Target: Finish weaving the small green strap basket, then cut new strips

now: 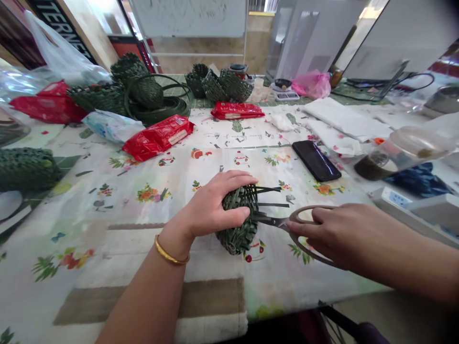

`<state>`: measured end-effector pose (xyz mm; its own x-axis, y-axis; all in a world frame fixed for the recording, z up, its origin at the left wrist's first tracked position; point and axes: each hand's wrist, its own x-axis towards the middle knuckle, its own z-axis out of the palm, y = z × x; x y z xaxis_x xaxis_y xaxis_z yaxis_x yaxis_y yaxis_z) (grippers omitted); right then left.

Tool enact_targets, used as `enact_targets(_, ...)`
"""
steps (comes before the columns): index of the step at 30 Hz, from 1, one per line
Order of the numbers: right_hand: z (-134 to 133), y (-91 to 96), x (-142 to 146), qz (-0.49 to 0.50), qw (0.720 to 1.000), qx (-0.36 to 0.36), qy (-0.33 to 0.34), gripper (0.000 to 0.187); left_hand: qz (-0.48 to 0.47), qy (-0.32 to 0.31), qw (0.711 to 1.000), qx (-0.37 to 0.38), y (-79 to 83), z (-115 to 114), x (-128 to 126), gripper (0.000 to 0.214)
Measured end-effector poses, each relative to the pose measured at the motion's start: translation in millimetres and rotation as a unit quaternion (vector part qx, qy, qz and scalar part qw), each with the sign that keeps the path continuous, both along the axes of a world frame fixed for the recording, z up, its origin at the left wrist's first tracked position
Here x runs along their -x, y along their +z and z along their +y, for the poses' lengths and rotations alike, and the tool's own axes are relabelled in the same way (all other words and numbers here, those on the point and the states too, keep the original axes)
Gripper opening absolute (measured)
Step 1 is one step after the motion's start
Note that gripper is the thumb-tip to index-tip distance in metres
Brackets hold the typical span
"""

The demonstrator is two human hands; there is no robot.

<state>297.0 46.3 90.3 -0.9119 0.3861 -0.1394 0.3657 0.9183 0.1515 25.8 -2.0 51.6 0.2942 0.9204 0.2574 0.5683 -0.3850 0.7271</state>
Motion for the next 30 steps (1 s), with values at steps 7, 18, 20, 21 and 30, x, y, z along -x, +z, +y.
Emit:
enact_targets(7, -3, 20.4, 22, 0.019, 0.999, -0.02, 0.045, 0.016, -0.005, 0.0, 1.0, -0.013, -0.9, -1, 1, 0.05)
enact_targets(18, 1, 21.6, 34, -0.043, 0.996, -0.042, 0.064, 0.03, 0.013, 0.014, 1.0, -0.011, 2.2, 0, -6, 0.047)
enact_targets(20, 3, 28.6, 47, -0.093, 0.991, -0.044, 0.08, 0.027, 0.013, 0.016, 1.0, -0.008, 3.2, 0, -7, 0.047)
enact_targets(21, 5, 32.9, 57, -0.128, 0.987, -0.042, 0.087, 0.024, 0.012, 0.017, 1.0, -0.007, 3.5, 0, -8, 0.047)
enact_targets(30, 35, 40.6, 71, -0.173, 0.98, -0.005, 0.095, 0.015, 0.006, 0.014, 1.0, -0.021, 0.5, 0, -6, 0.045)
